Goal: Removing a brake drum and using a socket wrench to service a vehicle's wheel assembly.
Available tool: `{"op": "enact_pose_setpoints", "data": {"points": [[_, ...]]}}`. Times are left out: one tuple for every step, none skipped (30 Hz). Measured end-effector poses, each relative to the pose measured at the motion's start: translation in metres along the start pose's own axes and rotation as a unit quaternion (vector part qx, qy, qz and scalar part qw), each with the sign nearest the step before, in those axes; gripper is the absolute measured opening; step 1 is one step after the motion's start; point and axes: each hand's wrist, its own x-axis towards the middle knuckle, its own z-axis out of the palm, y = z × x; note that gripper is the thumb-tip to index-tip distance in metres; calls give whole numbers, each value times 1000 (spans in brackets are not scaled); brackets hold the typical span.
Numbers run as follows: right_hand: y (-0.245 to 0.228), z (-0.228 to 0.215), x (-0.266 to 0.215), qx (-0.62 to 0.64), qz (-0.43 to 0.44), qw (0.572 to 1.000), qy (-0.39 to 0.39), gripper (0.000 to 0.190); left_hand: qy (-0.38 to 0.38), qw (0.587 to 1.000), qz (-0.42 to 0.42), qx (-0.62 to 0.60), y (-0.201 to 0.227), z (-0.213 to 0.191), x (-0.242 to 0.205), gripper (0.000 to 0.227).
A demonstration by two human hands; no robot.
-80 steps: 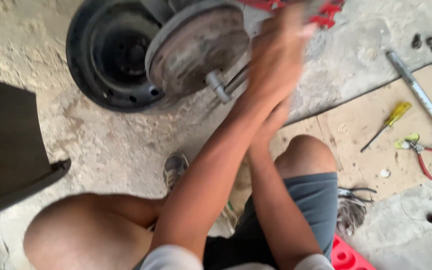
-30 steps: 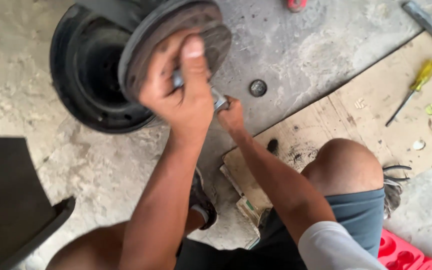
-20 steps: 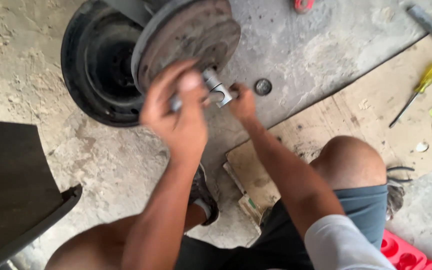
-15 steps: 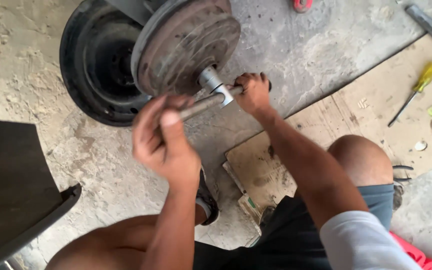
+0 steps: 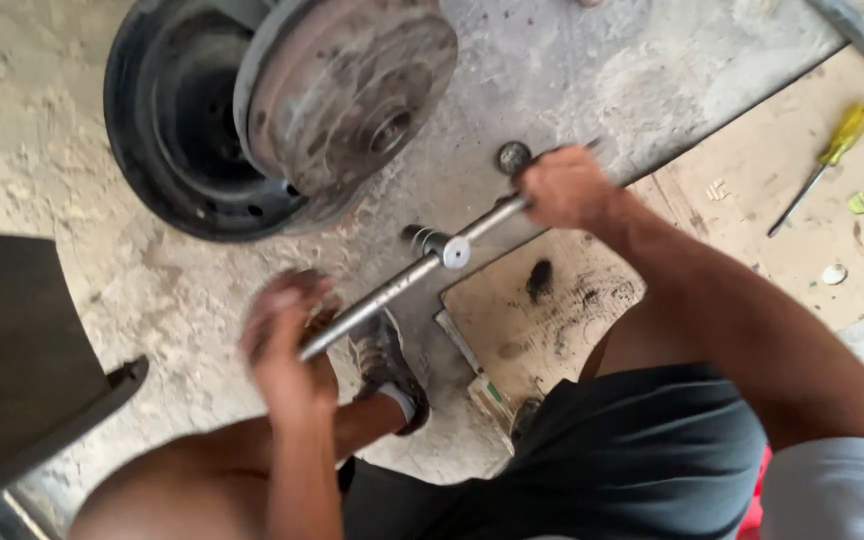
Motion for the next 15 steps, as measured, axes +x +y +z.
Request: {"op": "enact_pose_setpoints", "data": {"points": [[4,-4,-8,-43,-7,996,76,20,13,979,-81,187,-11,-6,-1,13],[10,-8,-16,-85,-10,984,154,22,20,918,-162,362,-24,-11,0,13],[16,-10,-21,-84,-11,985,151,22,22,917,-164,363,-29,-14,8,13],[21,-12,-25,-143,-14,953,267,28,-119,823,-265,488,-32,-17,16,17],[25,-15,-29,-200,-16,903,379,36,-253,684,-354,585,-35,-20,25,23],[31,-12,-23,-198,-17,903,382,36,-252,683,-353,587,-38,-16,28,23],[37,-8,-17,-220,-33,881,418,42,-303,639,-350,614,-41,-13,30,32],[45,0,-18,-243,-47,860,446,56,-357,591,-351,632,-47,-9,28,45],[41,0,-21,-242,-45,863,440,56,-361,589,-355,630,-56,-6,27,45],[34,-3,-19,-249,-67,852,456,42,-357,601,-378,607,-61,-5,25,30],[26,-6,-17,-255,-90,839,471,33,-353,612,-401,583,-66,-3,24,31],[9,-19,-25,-255,-90,837,475,33,-351,612,-398,586,-75,-6,17,31],[-8,-31,-34,-268,-95,835,472,37,-335,671,-456,480,-85,-8,11,32],[-23,-40,-47,-280,-95,835,464,42,-317,713,-509,363,-96,-10,3,34],[-22,-39,-38,-279,-91,836,463,42,-320,710,-510,365,-117,-19,0,34]]}}
